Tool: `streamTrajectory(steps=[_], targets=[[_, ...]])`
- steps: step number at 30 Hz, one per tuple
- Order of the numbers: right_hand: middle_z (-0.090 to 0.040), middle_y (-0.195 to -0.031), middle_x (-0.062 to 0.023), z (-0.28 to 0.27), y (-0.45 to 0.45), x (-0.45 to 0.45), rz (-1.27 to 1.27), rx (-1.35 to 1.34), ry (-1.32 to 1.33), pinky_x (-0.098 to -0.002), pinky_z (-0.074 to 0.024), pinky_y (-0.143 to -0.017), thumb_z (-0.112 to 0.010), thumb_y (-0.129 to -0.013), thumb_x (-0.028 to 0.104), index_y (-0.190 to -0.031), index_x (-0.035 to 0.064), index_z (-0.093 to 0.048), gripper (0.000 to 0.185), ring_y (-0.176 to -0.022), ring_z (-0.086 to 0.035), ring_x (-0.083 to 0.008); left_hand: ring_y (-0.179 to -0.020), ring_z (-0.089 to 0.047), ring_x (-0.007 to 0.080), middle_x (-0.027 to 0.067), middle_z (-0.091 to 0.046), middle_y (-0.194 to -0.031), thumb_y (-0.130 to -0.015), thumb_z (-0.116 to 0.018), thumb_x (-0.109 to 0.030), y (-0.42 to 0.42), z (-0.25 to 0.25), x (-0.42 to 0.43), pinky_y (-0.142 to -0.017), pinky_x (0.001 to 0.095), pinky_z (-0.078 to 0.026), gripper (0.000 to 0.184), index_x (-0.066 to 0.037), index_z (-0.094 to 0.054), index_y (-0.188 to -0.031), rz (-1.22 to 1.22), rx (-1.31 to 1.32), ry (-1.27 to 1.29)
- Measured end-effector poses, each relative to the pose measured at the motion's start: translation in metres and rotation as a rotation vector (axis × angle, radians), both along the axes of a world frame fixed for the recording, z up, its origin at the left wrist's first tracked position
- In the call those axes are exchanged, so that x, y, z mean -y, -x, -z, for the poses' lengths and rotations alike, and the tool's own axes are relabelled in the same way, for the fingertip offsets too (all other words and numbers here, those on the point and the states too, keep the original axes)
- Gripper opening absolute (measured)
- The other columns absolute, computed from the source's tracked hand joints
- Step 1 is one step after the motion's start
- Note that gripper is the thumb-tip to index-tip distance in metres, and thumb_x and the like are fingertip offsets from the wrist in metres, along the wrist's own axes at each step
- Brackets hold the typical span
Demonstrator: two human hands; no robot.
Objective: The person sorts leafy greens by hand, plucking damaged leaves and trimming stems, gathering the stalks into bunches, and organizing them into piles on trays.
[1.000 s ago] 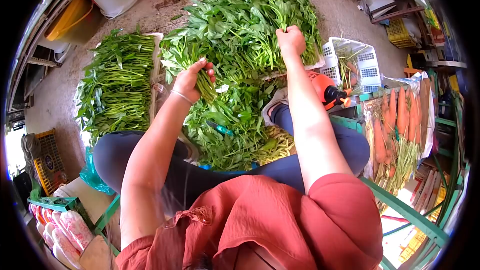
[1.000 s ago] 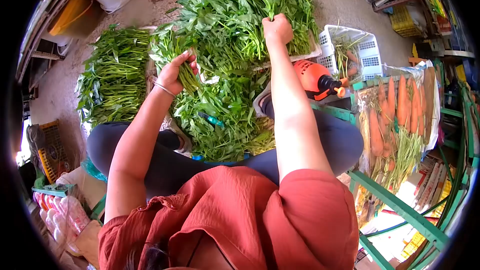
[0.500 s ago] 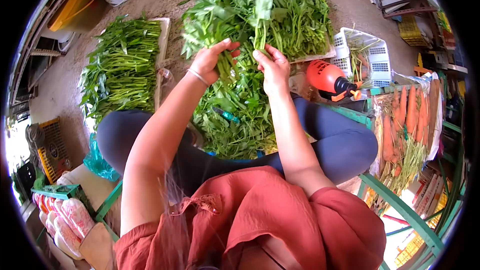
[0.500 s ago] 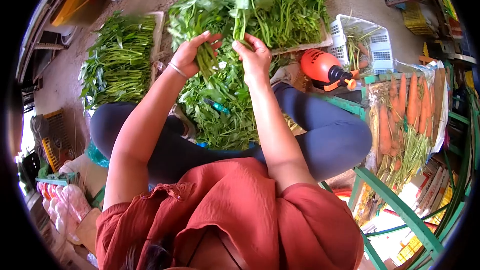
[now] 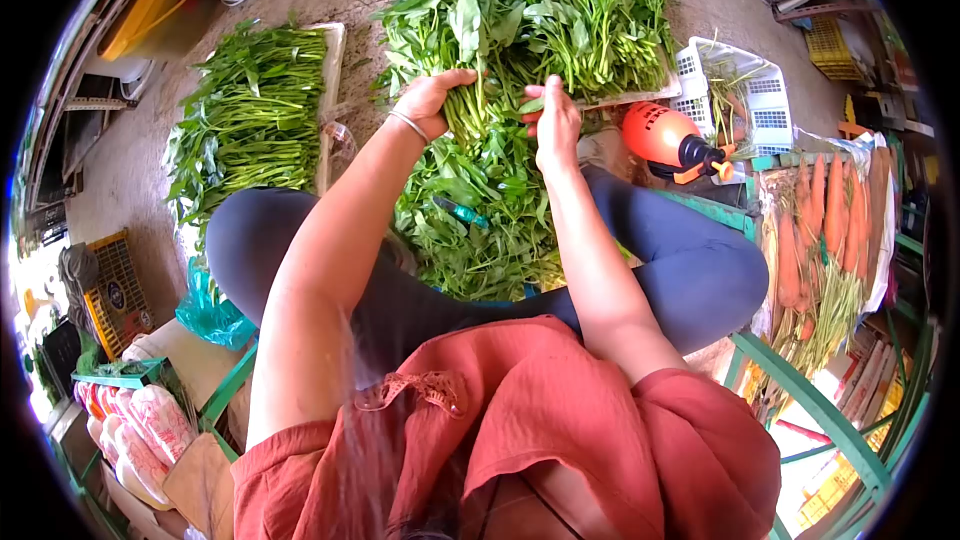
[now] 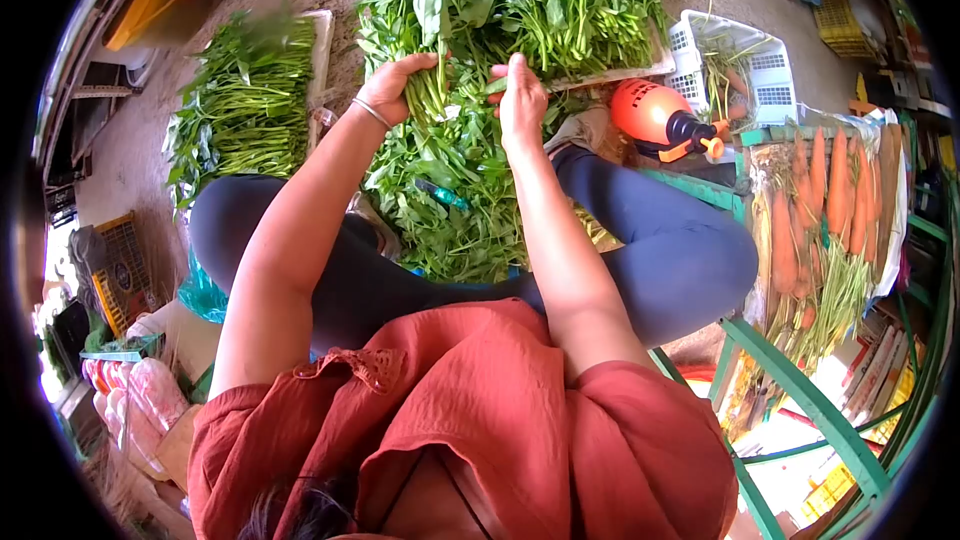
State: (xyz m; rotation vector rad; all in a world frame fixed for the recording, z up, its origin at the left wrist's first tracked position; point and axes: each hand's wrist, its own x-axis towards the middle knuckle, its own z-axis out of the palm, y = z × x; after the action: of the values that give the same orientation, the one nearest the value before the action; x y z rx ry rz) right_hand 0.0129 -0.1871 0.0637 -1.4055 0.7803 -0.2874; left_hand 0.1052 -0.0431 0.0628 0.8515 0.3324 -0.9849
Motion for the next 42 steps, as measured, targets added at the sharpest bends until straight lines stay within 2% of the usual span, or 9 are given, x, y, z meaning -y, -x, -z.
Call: streamTrajectory(steps=[9,11,13,19,25,31,35,39,42], targets=[[-0.06,-0.075,-0.0027,0.021,-0.064,0.005,-0.105,0.014,-0.437,-0.0217,-0.0388,-0.041,-0.064,-0.076,0.025,-0.091,0.0041,-0.06,0.026,-0.054,-0.053,-0.0098,-0.065,-0.059,0.0173,0.0092,-0.061,-0.083,-0.083,-0.052,-0.015,0.007,-0.011,0.003,-0.058,0.0316,-0.051,0.025,-0.001,-0.056,-0.103,0.043,0.04,-0.015],[-0.061,-0.073,-0.0022,0.025,-0.063,0.008,-0.139,-0.033,-0.312,-0.0236,-0.0422,-0.046,-0.063,-0.077,0.021,-0.089,0.003,-0.061,0.022,-0.056,-0.054,-0.0115,-0.061,-0.058,0.0163,0.0074,-0.061,-0.077,-0.08,-0.058,-0.014,0.007,-0.012,0.001,-0.054,0.0302,-0.051,0.023,-0.001,-0.058,-0.098,0.093,0.092,-0.092],[-0.063,-0.07,-0.0078,0.014,-0.051,0.012,-0.228,-0.097,0.691,-0.0313,-0.044,-0.054,-0.063,-0.074,0.016,-0.081,0.0066,-0.064,0.011,-0.055,-0.057,-0.0195,-0.057,-0.057,0.0143,0.0042,-0.059,-0.07,-0.076,-0.064,-0.012,0.006,-0.007,0.001,-0.051,0.0281,-0.049,0.016,-0.002,-0.06,-0.088,0.146,0.146,-0.096],[-0.062,-0.08,-0.0132,0.023,-0.02,0.05,-0.084,-0.051,0.96,-0.0371,-0.0448,-0.066,-0.057,-0.076,0.02,-0.077,0.0046,-0.061,0.016,-0.075,-0.057,-0.031,-0.058,-0.057,0.015,0.0056,-0.059,-0.07,-0.075,-0.064,-0.009,0.004,-0.012,-0.004,-0.051,0.0302,-0.051,0.013,-0.001,-0.059,-0.085,0.123,0.033,-0.028],[-0.057,-0.105,-0.0166,0.025,0.027,0.027,-0.733,-1.087,0.637,-0.0357,-0.044,-0.082,-0.061,-0.073,0.031,-0.101,0.0037,-0.059,0.04,-0.099,-0.055,-0.0278,-0.061,-0.057,0.0149,0.0041,-0.059,-0.071,-0.078,-0.061,-0.013,0.0,-0.006,-0.012,-0.055,0.0301,-0.051,0.016,-0.003,-0.061,-0.089,0.109,-0.016,-0.022],[-0.058,-0.079,-0.0136,0.029,-0.012,0.014,-0.2,-0.239,1.047,-0.037,-0.0453,-0.065,-0.065,-0.072,0.019,-0.099,0.0086,-0.058,0.03,-0.08,-0.058,-0.0269,-0.058,-0.055,0.0134,0.0018,-0.058,-0.072,-0.079,-0.06,-0.017,0.006,-0.015,-0.007,-0.054,0.028,-0.048,0.021,-0.004,-0.06,-0.094,0.087,0.019,-0.104],[-0.056,-0.078,-0.0145,0.041,-0.044,0.015,-0.159,-0.079,1.052,-0.0361,-0.0442,-0.063,-0.066,-0.071,0.021,-0.093,0.0066,-0.061,0.027,-0.08,-0.057,-0.0274,-0.058,-0.055,0.0141,0.0032,-0.058,-0.072,-0.078,-0.061,-0.016,0.006,-0.016,-0.011,-0.054,0.0274,-0.048,0.02,-0.002,-0.06,-0.092,0.117,0.026,-0.101],[-0.053,-0.051,-0.0075,0.025,-0.042,-0.005,-0.092,0.08,0.375,-0.0299,-0.0406,-0.052,-0.059,-0.079,0.027,-0.078,0.0008,-0.063,0.027,-0.049,-0.051,-0.0183,-0.068,-0.059,0.016,0.0067,-0.061,-0.077,-0.075,-0.062,-0.009,0.005,-0.003,-0.014,-0.061,0.0279,-0.05,0.019,0.0,-0.059,-0.091,0.009,0.043,-0.096],[-0.059,-0.067,-0.004,0.027,-0.031,-0.018,-0.222,0.006,0.111,-0.0177,-0.0384,-0.037,-0.056,-0.082,0.019,-0.096,0.001,-0.061,0.024,-0.05,-0.05,-0.007,-0.078,-0.062,0.0214,0.0118,-0.062,-0.083,-0.075,-0.06,-0.005,0.011,0.005,-0.016,-0.067,0.0323,-0.052,0.021,0.002,-0.057,-0.094,-0.043,0.162,-0.114]])
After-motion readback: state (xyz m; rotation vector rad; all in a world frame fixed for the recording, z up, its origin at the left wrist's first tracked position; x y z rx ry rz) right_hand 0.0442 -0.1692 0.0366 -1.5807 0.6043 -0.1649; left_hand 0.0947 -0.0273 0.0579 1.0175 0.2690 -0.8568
